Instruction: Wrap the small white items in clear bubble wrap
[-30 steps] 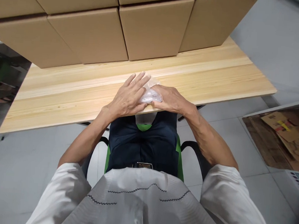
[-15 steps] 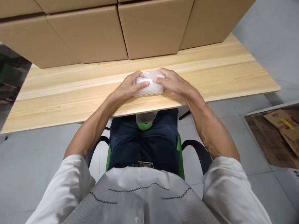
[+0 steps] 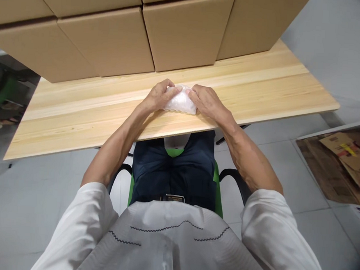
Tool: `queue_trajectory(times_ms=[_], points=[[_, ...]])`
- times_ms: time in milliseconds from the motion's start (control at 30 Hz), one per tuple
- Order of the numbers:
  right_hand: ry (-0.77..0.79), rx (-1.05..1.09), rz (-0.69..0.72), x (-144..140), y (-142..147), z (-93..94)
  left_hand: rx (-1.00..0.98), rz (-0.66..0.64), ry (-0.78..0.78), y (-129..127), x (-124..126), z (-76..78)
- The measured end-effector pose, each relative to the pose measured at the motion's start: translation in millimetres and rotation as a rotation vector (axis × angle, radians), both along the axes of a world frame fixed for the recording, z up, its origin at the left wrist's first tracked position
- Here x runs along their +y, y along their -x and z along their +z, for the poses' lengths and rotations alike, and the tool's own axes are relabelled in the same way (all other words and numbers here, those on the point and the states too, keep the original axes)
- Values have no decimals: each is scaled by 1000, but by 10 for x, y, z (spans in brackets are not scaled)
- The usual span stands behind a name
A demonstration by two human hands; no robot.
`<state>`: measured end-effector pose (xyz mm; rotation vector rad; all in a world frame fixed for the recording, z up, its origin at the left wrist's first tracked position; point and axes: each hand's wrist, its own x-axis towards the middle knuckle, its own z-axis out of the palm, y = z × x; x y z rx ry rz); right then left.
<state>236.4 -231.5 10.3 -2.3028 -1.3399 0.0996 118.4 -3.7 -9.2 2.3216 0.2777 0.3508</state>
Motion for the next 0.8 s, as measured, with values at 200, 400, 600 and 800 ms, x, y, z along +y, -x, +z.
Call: queue_trajectory(times_ms=[200,400,600,800], points=[[45,-82,-135,3,232,47,-126,134,-273,-9,7,-139],[133,-132,-215,16,482,129,-157,226,-528,256,-197,-47],[141,-141,-226,11,580,160,-252,113,-540,436,-280,18],[120,-116,-62,-8,433,154,-120,-251,-568,339,-125,105]])
